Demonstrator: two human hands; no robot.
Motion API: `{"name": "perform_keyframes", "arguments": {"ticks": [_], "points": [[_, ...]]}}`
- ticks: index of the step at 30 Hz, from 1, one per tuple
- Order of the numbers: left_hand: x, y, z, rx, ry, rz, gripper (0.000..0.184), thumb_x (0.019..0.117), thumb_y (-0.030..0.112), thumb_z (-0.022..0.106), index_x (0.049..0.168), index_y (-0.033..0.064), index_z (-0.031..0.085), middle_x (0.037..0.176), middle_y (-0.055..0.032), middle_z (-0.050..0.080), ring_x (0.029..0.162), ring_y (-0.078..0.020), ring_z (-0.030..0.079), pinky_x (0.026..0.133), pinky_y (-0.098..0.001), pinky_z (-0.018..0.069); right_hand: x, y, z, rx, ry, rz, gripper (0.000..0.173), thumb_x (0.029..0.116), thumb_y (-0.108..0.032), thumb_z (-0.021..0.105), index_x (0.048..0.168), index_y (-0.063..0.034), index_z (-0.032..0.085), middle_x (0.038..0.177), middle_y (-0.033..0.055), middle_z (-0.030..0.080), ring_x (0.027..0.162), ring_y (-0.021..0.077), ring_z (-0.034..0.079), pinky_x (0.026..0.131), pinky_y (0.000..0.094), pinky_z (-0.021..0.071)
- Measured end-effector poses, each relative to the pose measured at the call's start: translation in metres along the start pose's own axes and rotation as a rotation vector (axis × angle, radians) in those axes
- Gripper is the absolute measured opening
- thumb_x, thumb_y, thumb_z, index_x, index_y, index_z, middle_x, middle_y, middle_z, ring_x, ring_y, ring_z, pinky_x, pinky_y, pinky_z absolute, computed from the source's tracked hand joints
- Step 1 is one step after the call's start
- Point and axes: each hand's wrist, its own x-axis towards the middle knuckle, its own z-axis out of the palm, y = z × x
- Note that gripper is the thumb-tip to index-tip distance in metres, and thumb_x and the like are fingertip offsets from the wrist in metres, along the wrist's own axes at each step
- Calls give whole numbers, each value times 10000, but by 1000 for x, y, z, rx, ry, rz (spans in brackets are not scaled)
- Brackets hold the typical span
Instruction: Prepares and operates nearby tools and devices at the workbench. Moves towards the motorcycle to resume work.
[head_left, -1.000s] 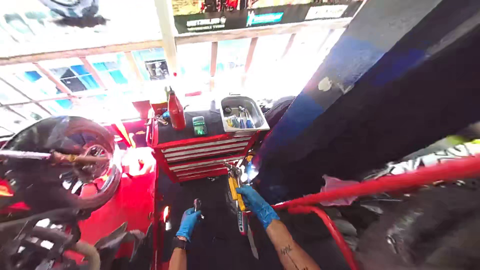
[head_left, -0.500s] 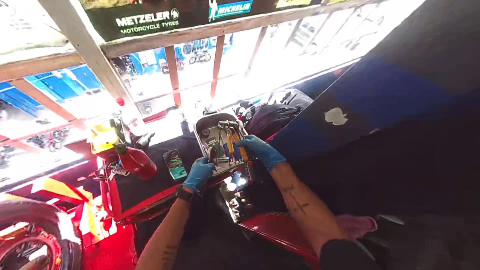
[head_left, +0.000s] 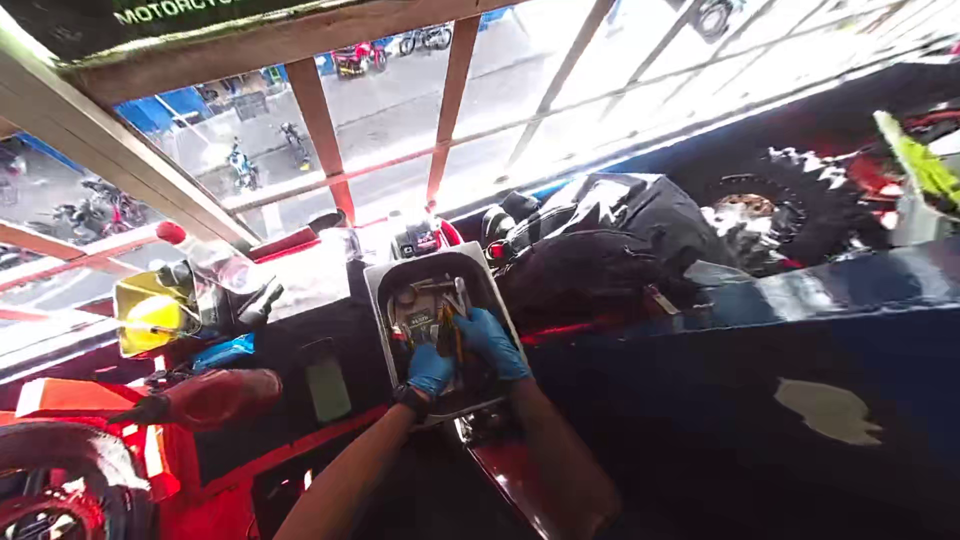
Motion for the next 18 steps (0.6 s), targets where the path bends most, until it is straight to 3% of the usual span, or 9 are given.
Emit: {"name": "perform_keyframes", "arguments": {"ticks": [2,5,8,10,12,14,16,18], "points": [[-8,-4,-2,-17,-61,72,603,966,349,661,1418,-26,523,1382,-257,591,1298,-388,580,1074,-588,471,-26,-7,1,-109,96,-33,487,1014,-434,573,1315,-57,637,1144,219,706,1073,395,684,929,627,517],[-34,-24,-17,-112,-91,272,668,999,335,645,1539,8,426,1495,-217,535,1374,-321,545,1165,-518,424,-57,-15,12,-204,279,-247,525,1000,-382,592,1392,-34,611,1290,227,671,1164,410,660,986,604,508],[-71,-58,-42,-260,-20,396,496,1024,323,601,1433,43,584,1392,-145,642,1288,-218,619,1127,-443,474,-64,-29,18,-140,299,-556,474,1001,-357,577,1344,-39,659,1273,176,700,1144,322,688,986,518,543],[-97,-92,-54,-402,71,411,408,1031,300,577,1346,52,655,1311,-92,692,1219,-150,651,1078,-385,519,-64,-46,22,-75,179,-724,464,1001,-343,583,1348,-44,658,1251,140,716,1105,254,708,963,459,570],[-124,-133,-62,-514,198,314,383,1036,287,564,1335,64,656,1280,-63,705,1165,-139,677,1038,-380,552,-63,-68,34,-26,-8,-847,478,1000,-327,607,1377,-34,625,1221,114,725,1052,198,720,935,413,591],[-147,-181,-59,-585,361,160,383,1041,288,556,1344,71,647,1270,-63,710,1127,-160,698,1012,-401,575,-63,-95,54,-90,-137,-939,524,988,-347,617,1418,-48,587,1234,101,721,1049,205,716,919,431,591],[-161,-236,-44,-558,529,-6,398,1045,322,553,1336,69,653,1257,-83,715,1123,-184,702,1013,-433,571,-66,-122,82,-267,-225,-988,693,959,-413,652,1535,-78,461,1388,121,640,1223,276,640,1025,501,524],[-172,-296,-19,-456,626,-201,420,1055,344,547,1343,57,652,1260,-132,712,1160,-253,690,1049,-506,533,-64,-142,118,-511,-252,-1024,961,883,-546,705,1630,-121,277,1614,154,411,1461,372,418,1134,592,389]]}}
